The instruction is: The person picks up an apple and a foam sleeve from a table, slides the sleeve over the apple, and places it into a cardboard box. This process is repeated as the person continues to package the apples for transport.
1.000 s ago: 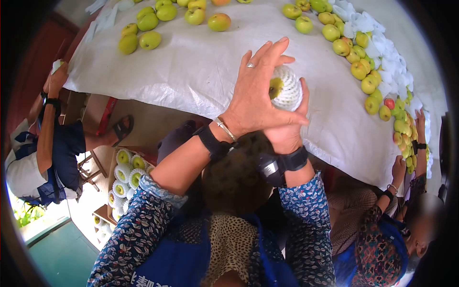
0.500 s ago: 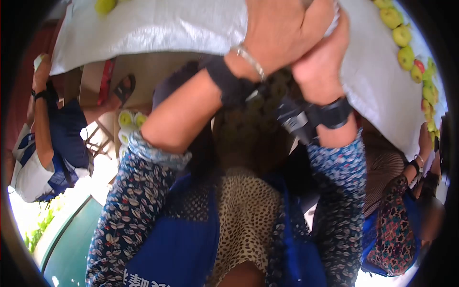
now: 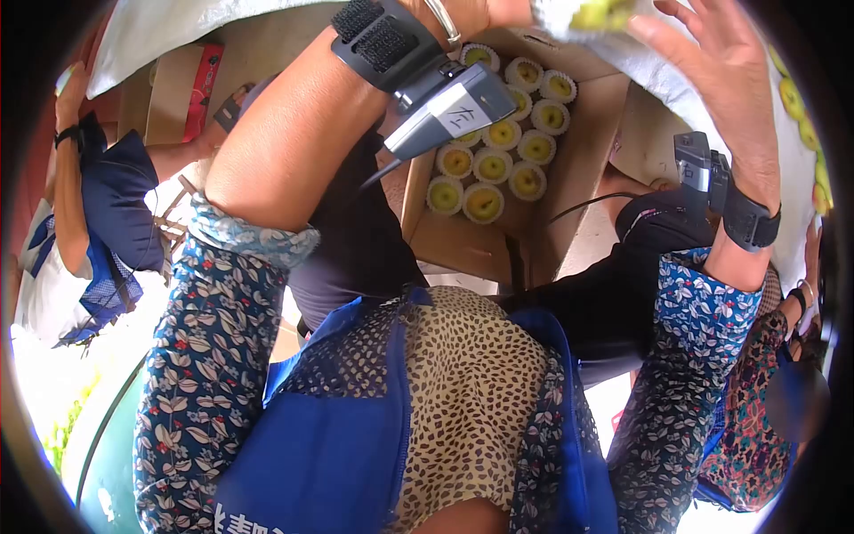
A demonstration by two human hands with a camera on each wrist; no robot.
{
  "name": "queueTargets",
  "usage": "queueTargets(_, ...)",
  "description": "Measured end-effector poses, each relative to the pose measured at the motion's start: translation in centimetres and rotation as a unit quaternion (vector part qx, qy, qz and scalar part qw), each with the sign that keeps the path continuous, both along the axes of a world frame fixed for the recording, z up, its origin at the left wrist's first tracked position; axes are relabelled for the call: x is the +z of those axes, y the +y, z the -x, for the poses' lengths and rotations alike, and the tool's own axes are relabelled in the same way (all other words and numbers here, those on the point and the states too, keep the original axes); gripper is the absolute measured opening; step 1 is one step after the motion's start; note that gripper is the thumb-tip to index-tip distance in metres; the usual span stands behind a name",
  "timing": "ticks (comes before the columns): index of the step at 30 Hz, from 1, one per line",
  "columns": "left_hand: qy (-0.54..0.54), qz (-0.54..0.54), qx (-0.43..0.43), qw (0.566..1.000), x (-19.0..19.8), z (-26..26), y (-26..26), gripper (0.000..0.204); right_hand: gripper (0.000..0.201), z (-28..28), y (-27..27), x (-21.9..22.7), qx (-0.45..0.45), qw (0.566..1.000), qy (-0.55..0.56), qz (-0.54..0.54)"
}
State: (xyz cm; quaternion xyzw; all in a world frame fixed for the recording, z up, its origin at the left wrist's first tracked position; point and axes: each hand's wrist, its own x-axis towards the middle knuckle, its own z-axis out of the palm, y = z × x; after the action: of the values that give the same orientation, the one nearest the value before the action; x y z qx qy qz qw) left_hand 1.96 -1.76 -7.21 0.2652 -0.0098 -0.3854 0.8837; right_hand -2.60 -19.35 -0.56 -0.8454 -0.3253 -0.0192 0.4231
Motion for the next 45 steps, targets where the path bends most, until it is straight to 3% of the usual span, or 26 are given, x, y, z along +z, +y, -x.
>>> queueTargets(3, 0.04, -0.071, -0.049, 0.995, -0.1, 2.4, -0.5, 0.059, 0.059, 0.7, -0.6, -1.8, 0.076, 0.99, 0.115, -0.041)
queueTargets(7, 0.053, -0.119, -0.05, 0.99, 0.1, 4.4, 0.4, 0.077, 0.056, 3.2, 0.8, -0.5, 0.079, 0.994, 0.067, 0.03)
queueTargets(9, 0.061, 0.013, -0.109, 0.992, 0.5, 4.7, 1.6, 0.085, 0.053, 2.5, -0.8, -1.8, 0.041, 0.991, 0.128, 0.003)
queueTargets(10, 0.003, -0.034, -0.091, 0.995, 2.5, 5.7, 1.3, 0.089, 0.064, 1.8, -1.9, -1.3, 0.04, 0.972, 0.231, 0.006)
queueTargets(11, 0.016, -0.022, -0.085, 0.996, 2.9, 5.4, 1.5, 0.083, 0.042, 2.2, -1.2, -1.4, 0.002, 0.963, 0.241, -0.123)
queueTargets(13, 0.041, 0.003, -0.074, 0.996, 3.6, 4.8, 1.8, 0.071, 0.041, 1.7, -1.7, -1.3, -0.047, 0.944, 0.278, -0.172)
queueTargets(15, 0.004, 0.04, -0.058, 0.998, 4.2, 5.1, 1.8, 0.061, 0.041, 1.6, -1.9, -0.8, -0.081, 0.876, 0.392, -0.271)
queueTargets(16, -0.101, 0.007, -0.057, 0.993, 3.6, 4.8, 1.9, 0.085, 0.042, 1.4, -1.9, -0.9, -0.096, 0.831, 0.446, -0.32)
queueTargets(19, -0.215, -0.162, -0.012, 0.963, 4.2, 5.8, 1.2, 0.078, 0.044, 1.4, -2.3, -1.6, -0.099, 0.814, 0.464, -0.337)
queueTargets(23, -0.257, -0.336, 0.029, 0.906, 5.3, 6.1, 1.0, 0.061, 0.042, 1.9, -2.3, -1.9, -0.089, 0.827, 0.44, -0.337)
queueTargets(26, -0.218, -0.304, 0.026, 0.927, 4.3, 5.3, 0.0, 0.054, 0.042, 2.3, -2.0, -1.8, -0.13, 0.829, 0.438, -0.322)
queueTargets(30, -0.195, -0.241, 0.015, 0.951, 3.1, 5.1, 0.0, 0.05, 0.042, 1.9, -2.7, -1.7, -0.106, 0.829, 0.461, -0.299)
queueTargets(36, -0.159, -0.235, 0.04, 0.958, 3.4, 5.2, -0.6, 0.047, 0.048, 1.6, -3.3, -1.8, -0.088, 0.825, 0.479, -0.285)
queueTargets(40, -0.197, -0.2, 0.005, 0.96, 2.4, 3.9, -0.5, 0.046, 0.048, 1.5, -2.3, -1.6, -0.103, 0.822, 0.463, -0.317)
queueTargets(41, -0.203, -0.2, 0.02, 0.958, 2.2, 3.8, -0.5, 0.041, 0.044, 1.5, -1.7, -1.4, -0.127, 0.831, 0.442, -0.313)
queueTargets(43, -0.2, -0.181, 0.052, 0.962, 1.4, 3.1, -1.0, 0.025, 0.041, 0.2, -3.1, -2.6, -0.075, 0.866, 0.419, -0.261)
queueTargets(45, -0.21, -0.171, -0.051, 0.961, 1.1, 1.9, -0.1, 0.048, 0.041, -1.4, -6.2, -4.0, -0.071, 0.813, 0.498, -0.293)
